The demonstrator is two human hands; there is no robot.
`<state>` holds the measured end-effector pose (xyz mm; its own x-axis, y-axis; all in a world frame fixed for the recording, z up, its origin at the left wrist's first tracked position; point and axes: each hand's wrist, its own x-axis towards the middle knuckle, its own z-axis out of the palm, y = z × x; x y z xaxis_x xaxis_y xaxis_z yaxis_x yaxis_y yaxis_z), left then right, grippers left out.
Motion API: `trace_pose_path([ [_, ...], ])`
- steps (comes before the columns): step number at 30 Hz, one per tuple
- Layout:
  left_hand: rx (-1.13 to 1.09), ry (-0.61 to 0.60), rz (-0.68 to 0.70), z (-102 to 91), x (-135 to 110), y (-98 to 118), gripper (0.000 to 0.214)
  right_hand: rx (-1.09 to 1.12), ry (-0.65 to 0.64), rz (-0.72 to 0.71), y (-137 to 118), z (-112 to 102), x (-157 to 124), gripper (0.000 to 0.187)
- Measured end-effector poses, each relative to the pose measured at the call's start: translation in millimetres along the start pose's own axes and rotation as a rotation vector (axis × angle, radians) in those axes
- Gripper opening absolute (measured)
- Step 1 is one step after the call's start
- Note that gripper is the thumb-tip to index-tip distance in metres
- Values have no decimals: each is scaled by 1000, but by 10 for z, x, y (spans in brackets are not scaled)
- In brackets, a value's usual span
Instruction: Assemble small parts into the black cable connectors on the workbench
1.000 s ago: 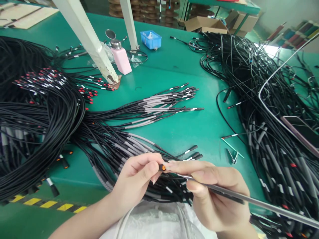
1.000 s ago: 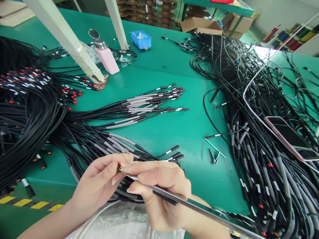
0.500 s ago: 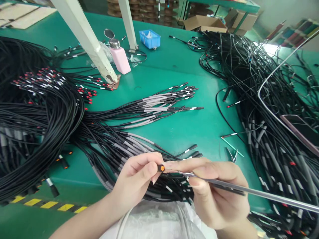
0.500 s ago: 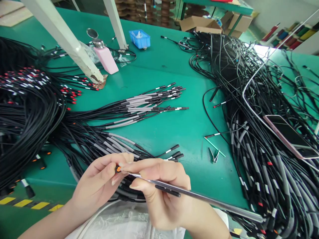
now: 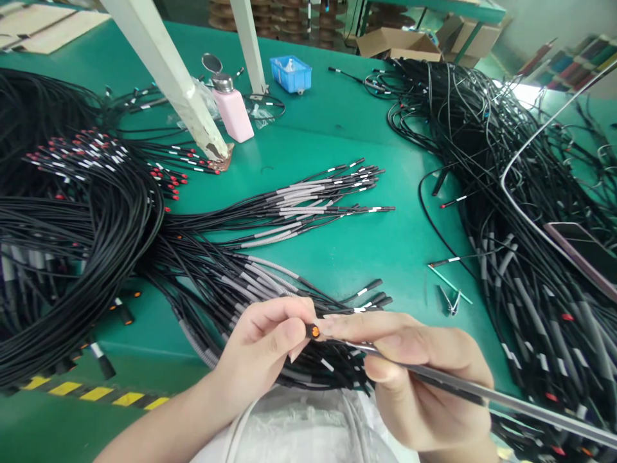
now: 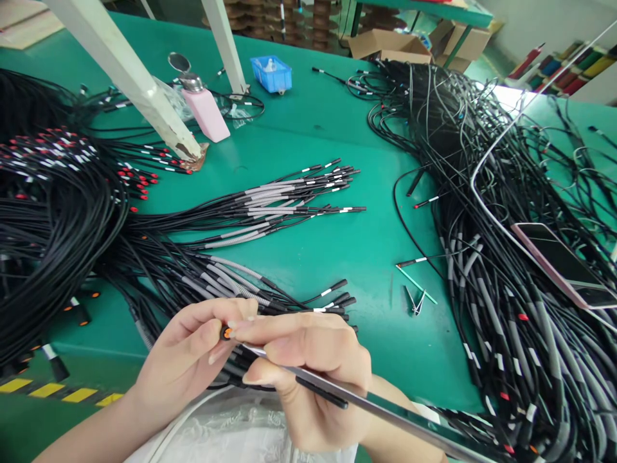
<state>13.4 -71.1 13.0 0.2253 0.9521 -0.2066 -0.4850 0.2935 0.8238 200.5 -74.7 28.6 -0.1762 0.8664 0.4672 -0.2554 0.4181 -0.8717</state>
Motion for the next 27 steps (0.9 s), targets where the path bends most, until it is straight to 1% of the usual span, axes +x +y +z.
trace_pose_path([
  [2, 3, -4, -7, -1, 0, 3, 32, -5, 2, 9, -11, -5, -12, 65],
  [7, 0, -31, 6, 4, 4, 3, 31, -36, -14, -23, -3, -17, -60, 64],
  [14, 6, -30, 6, 0, 10, -5, 32, -2, -9, -24, 38, -3, -38, 62],
  [18, 3, -16, 3, -3, 6, 1, 30, 15, 4, -4, 46, 1, -52, 61],
  [22, 10, -20, 10, 2, -6, -5, 30, 6, -14, -14, 42, -2, -56, 59],
  [27, 11, 24, -4, 9, -14, -13, 32, -17, -6, 1, 35, -11, -44, 55],
])
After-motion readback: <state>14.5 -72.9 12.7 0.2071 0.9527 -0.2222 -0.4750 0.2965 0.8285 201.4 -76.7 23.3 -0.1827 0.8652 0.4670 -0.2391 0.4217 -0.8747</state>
